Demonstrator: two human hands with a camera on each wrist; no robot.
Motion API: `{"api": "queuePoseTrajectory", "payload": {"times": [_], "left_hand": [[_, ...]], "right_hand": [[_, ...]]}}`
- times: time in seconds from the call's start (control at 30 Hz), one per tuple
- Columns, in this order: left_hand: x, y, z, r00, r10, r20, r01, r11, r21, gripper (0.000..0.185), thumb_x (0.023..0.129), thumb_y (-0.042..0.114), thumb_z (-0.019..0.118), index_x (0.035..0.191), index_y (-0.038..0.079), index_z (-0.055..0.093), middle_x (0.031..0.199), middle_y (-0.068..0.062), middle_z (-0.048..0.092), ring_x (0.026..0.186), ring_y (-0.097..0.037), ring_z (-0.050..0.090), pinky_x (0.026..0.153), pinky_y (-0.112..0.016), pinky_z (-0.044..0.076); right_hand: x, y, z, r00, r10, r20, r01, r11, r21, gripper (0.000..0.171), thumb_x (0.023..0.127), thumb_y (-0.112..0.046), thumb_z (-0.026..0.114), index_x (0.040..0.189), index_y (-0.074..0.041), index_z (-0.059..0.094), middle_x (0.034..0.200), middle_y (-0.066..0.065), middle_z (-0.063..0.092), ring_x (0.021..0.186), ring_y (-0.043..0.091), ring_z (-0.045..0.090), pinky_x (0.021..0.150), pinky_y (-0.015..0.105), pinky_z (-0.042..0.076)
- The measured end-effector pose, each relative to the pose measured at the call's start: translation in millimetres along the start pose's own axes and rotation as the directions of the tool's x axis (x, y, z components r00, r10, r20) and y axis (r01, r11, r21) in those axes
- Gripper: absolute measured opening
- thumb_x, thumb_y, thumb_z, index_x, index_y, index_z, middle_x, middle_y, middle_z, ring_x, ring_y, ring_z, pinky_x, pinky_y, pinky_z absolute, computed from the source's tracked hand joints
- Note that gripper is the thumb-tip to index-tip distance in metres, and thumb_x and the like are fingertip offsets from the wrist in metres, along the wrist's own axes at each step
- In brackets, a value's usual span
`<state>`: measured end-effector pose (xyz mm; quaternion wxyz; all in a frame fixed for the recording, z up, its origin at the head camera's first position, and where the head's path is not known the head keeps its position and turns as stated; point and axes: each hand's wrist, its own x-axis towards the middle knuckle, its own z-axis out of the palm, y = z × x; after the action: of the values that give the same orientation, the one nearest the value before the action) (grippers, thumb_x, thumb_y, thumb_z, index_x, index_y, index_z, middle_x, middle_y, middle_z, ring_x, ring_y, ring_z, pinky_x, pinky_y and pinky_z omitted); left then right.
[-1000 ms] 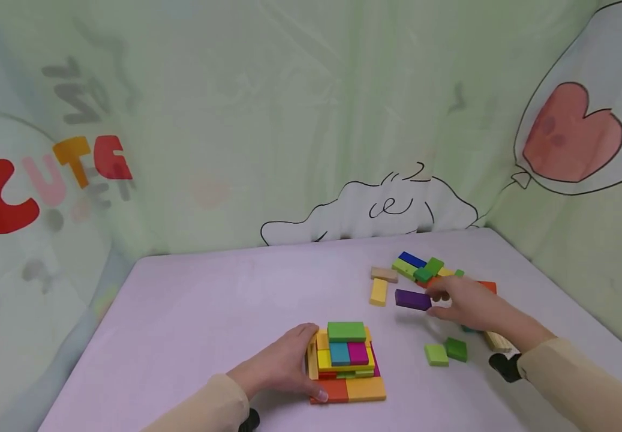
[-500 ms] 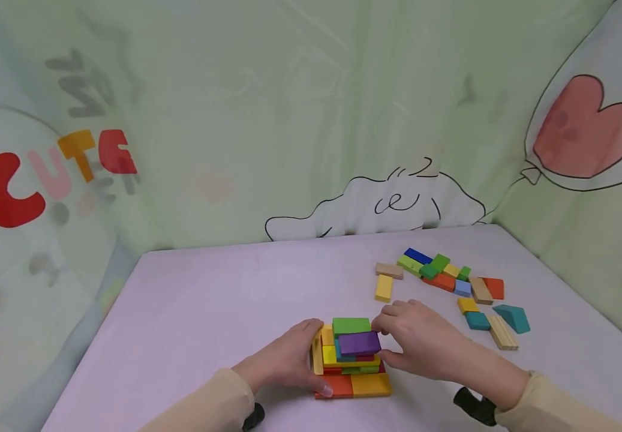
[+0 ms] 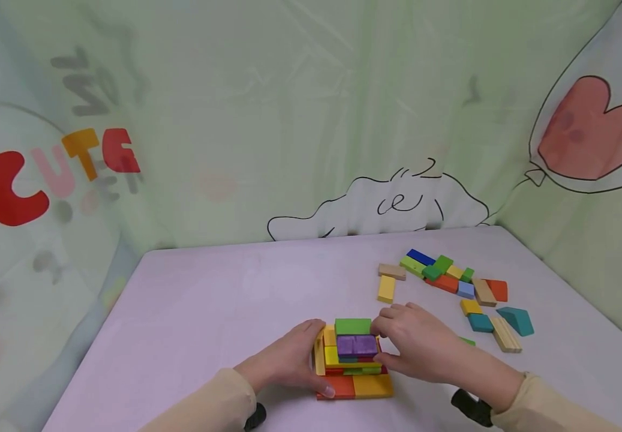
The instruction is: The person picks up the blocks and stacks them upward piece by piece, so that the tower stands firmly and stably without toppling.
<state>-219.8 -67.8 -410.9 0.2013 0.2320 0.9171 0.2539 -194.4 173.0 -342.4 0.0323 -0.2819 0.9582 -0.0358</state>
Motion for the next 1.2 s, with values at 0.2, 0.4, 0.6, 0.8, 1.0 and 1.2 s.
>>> {"api": "queuePoseTrajectory", "payload": {"times": [0.2, 0.4, 0.6, 0.8, 1.0, 1.2], "left_hand": [[-0.2, 1.0, -0.2, 1.0, -0.006, 0.001, 0.006, 1.0, 0.003, 0.106, 0.07, 0.046, 0.093, 0.153, 0.011, 0.037, 0.158, -0.007, 0.042, 0.144, -0.024, 0.043, 0.122, -0.045, 0.038], [-1.7, 1.2, 0.3, 1.0, 0.01, -0.015, -0.01, 1.0, 0.019, 0.108, 0.069, 0.046, 0.094, 0.152, 0.009, 0.038, 0.156, -0.009, 0.044, 0.145, -0.025, 0.043, 0.123, -0.044, 0.037], [-2.0, 1.6, -0.1, 1.0, 0.007, -0.015, -0.007, 1.0, 0.012, 0.107, 0.069, 0.046, 0.094, 0.152, 0.009, 0.038, 0.155, -0.008, 0.045, 0.143, -0.024, 0.044, 0.122, -0.044, 0.038], [-0.6, 0.8, 1.0, 1.0, 0.006, -0.011, -0.006, 1.0, 0.012, 0.107, 0.069, 0.047, 0.094, 0.152, 0.01, 0.038, 0.156, -0.007, 0.044, 0.143, -0.024, 0.045, 0.122, -0.044, 0.039], [-0.1, 0.0, 1.5, 1.0, 0.0, -0.008, 0.001, 1.0, 0.008, 0.108, 0.07, 0.048, 0.093, 0.153, 0.011, 0.037, 0.158, -0.007, 0.042, 0.144, -0.023, 0.043, 0.122, -0.044, 0.038], [0.0, -0.1, 0.0, 1.0, -0.001, -0.01, 0.001, 1.0, 0.011, 0.106, 0.07, 0.048, 0.093, 0.152, 0.013, 0.038, 0.155, -0.005, 0.044, 0.142, -0.022, 0.045, 0.122, -0.043, 0.039]], "right_hand": [[0.6, 3.2, 1.1, 1.0, 0.01, 0.016, -0.01, 0.999, 0.038, 0.032, 0.078, -0.036, 0.089, 0.101, -0.018, 0.075, 0.096, -0.005, 0.072, 0.088, 0.012, 0.061, 0.086, 0.044, 0.057], [-0.3, 5.2, 0.6, 1.0, 0.006, 0.009, -0.007, 0.997, 0.08, 0.032, 0.078, -0.035, 0.089, 0.101, -0.019, 0.074, 0.096, -0.004, 0.071, 0.089, 0.013, 0.062, 0.086, 0.045, 0.057], [-1.6, 6.4, -3.8, 0.998, -0.026, -0.058, 0.032, 0.995, 0.099, 0.047, 0.077, -0.043, 0.088, 0.112, -0.018, 0.069, 0.107, -0.002, 0.069, 0.097, 0.014, 0.061, 0.089, 0.046, 0.058], [4.5, 9.7, -1.5, 0.997, -0.063, -0.047, 0.068, 0.992, 0.111, 0.076, 0.076, -0.056, 0.085, 0.133, -0.012, 0.062, 0.128, 0.007, 0.063, 0.121, 0.029, 0.057, 0.101, 0.06, 0.052], [9.2, 11.1, 1.8, 0.997, -0.071, -0.019, 0.073, 0.99, 0.121, 0.068, 0.077, -0.053, 0.085, 0.128, -0.011, 0.066, 0.126, 0.007, 0.064, 0.121, 0.029, 0.056, 0.102, 0.059, 0.052], [11.4, 12.1, 2.2, 0.997, -0.07, -0.015, 0.071, 0.99, 0.126, 0.061, 0.08, -0.05, 0.084, 0.125, -0.012, 0.068, 0.125, 0.006, 0.064, 0.12, 0.028, 0.057, 0.103, 0.058, 0.051]]}}
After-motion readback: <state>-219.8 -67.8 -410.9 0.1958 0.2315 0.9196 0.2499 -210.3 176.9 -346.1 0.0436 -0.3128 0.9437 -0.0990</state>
